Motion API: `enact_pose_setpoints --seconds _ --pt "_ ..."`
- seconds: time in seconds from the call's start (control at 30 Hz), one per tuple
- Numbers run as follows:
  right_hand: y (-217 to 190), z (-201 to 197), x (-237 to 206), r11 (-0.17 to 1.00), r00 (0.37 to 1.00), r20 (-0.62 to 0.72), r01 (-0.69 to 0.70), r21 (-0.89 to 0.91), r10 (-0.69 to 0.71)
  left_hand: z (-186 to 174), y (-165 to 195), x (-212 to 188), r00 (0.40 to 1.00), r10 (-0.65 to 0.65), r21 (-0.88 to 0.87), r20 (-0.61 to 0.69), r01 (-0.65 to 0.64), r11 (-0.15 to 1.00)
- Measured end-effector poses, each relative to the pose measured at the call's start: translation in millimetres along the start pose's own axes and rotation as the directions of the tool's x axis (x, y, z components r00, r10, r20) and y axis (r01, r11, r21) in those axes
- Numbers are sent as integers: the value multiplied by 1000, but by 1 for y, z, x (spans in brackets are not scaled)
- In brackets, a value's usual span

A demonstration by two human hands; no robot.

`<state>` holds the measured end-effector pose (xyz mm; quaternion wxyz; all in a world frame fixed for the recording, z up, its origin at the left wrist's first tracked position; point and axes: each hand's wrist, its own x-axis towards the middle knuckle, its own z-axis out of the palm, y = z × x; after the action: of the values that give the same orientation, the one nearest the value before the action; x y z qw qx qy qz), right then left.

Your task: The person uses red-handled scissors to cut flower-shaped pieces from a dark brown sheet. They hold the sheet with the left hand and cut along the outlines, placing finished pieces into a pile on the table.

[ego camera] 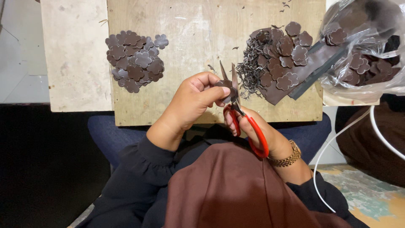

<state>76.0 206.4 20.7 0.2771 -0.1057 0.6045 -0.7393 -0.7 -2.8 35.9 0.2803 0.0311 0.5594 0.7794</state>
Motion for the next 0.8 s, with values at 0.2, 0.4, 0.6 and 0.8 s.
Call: enact_pose_setpoints --seconds 0.2,0.4,0.6,0.8 --pt "-4 6 -3 994 997 -67 -30 104 38 2 -3 1 999 38 -52 6 -38 998" --pt "-3 3 -2 998 999 -47 -19 56 21 5 -10 3 995 96 -133 -21 -98 986" --pt "3 9 4 1000 996 -92 24 20 -22 7 -15 5 996 81 -146 -40 -86 985" --pt "5 7 3 1000 994 -109 17 -12 -18 4 -20 8 994 107 -157 -33 -110 981"
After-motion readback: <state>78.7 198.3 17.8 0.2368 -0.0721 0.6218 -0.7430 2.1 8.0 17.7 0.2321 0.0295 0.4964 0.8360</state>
